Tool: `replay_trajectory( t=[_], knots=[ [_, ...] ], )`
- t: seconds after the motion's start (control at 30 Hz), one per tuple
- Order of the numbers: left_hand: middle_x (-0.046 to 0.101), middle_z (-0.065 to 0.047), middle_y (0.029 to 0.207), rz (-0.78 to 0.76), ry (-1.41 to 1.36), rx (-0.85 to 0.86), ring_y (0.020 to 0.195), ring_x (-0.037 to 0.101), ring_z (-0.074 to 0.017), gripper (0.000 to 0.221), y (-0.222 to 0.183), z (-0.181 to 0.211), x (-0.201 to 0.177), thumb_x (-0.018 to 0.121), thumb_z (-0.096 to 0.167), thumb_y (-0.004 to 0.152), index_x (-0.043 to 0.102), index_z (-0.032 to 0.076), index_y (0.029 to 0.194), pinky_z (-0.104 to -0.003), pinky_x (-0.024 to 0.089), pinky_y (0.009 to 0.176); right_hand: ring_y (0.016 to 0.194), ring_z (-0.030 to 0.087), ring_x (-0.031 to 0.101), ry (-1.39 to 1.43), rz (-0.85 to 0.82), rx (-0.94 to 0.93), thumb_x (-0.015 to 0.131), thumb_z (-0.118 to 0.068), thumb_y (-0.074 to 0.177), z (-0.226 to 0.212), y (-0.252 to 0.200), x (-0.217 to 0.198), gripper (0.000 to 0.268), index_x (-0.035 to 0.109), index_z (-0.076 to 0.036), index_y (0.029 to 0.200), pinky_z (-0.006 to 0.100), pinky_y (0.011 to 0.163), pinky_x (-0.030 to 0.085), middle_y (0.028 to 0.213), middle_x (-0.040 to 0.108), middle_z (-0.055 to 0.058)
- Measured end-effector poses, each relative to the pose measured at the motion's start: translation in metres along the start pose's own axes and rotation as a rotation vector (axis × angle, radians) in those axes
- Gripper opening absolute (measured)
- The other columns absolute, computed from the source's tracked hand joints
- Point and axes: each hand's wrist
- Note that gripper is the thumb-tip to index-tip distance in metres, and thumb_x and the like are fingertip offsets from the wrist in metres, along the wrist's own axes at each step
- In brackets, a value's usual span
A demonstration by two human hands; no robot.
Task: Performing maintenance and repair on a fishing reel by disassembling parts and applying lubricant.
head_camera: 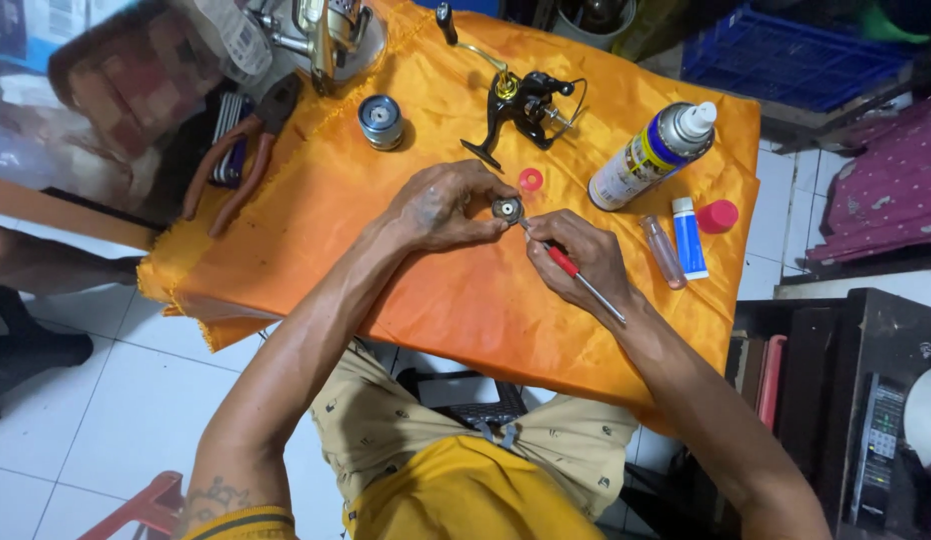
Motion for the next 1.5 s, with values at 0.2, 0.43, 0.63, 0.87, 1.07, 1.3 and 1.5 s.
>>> replay_trajectory(
  t=[0.2,0.43,0.63,0.87,1.07,1.3,1.5],
  knots=[
    [0.072,-0.010,0.096,-0.003,-0.005,-0.001,0.082,0.069,-0.0317,0.036,-0.001,-0.004,0.002,0.085,0.031,0.076,0.078,0.016,0.108,-0.045,0.055,0.070,0.084,0.034,0.075,-0.003,-0.007,-0.018,0.073,0.001,0.090,0.003,-0.003,0.002,0.006,0.069,-0.003,0.088,0.036,0.066,0.061,0.092,0.076,0.014],
    [0.073,-0.008,0.098,-0.017,0.000,-0.023,0.087,0.069,-0.0319,0.037,-0.002,-0.001,0.002,0.084,0.032,0.077,0.077,0.017,0.110,-0.045,0.055,0.073,0.085,0.036,0.075,0.003,0.019,0.005,0.073,0.002,0.090,0.005,-0.003,0.002,0.005,0.070,-0.001,0.089,0.038,0.065,0.061,0.093,0.076,0.015],
    [0.073,-0.007,0.098,-0.023,-0.010,-0.026,0.086,0.069,-0.0301,0.037,0.001,0.002,0.000,0.083,0.035,0.076,0.078,0.019,0.109,-0.044,0.055,0.074,0.087,0.036,0.075,-0.011,0.011,0.026,0.073,0.002,0.091,0.005,0.000,0.001,0.004,0.070,-0.002,0.091,0.039,0.068,0.061,0.095,0.076,0.015],
    [0.072,-0.007,0.094,-0.026,-0.007,-0.023,0.086,0.069,-0.0300,0.037,-0.001,0.002,-0.001,0.082,0.034,0.077,0.078,0.018,0.110,-0.044,0.055,0.074,0.086,0.037,0.075,0.022,0.005,0.028,0.074,0.000,0.091,0.005,0.001,0.002,0.005,0.069,-0.001,0.092,0.041,0.068,0.061,0.095,0.076,0.016],
    [0.071,-0.006,0.093,-0.020,0.000,-0.024,0.082,0.069,-0.0284,0.039,-0.001,0.001,0.000,0.083,0.033,0.076,0.077,0.019,0.112,-0.043,0.055,0.074,0.086,0.037,0.075,0.018,0.004,0.028,0.073,-0.002,0.092,0.009,0.002,0.001,0.004,0.069,-0.003,0.091,0.040,0.067,0.060,0.094,0.076,0.015],
    [0.072,-0.008,0.096,-0.022,-0.003,-0.022,0.083,0.069,-0.0305,0.038,-0.002,0.005,-0.002,0.082,0.031,0.076,0.077,0.018,0.111,-0.044,0.055,0.074,0.085,0.039,0.074,0.002,-0.012,0.009,0.071,-0.003,0.093,0.006,0.004,-0.001,0.005,0.068,-0.004,0.090,0.043,0.067,0.060,0.093,0.075,0.016],
    [0.072,-0.007,0.095,-0.033,0.013,-0.015,0.080,0.070,-0.0300,0.039,0.000,0.002,-0.002,0.083,0.034,0.076,0.078,0.019,0.112,-0.043,0.055,0.072,0.085,0.035,0.075,-0.011,-0.022,0.021,0.074,-0.006,0.091,0.003,0.003,-0.005,0.005,0.069,-0.006,0.089,0.039,0.066,0.060,0.093,0.076,0.012]
  ],
)
Point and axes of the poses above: each hand's wrist, its own y-axis towards the middle knuckle, its own x-axis out of the palm, z = x × y
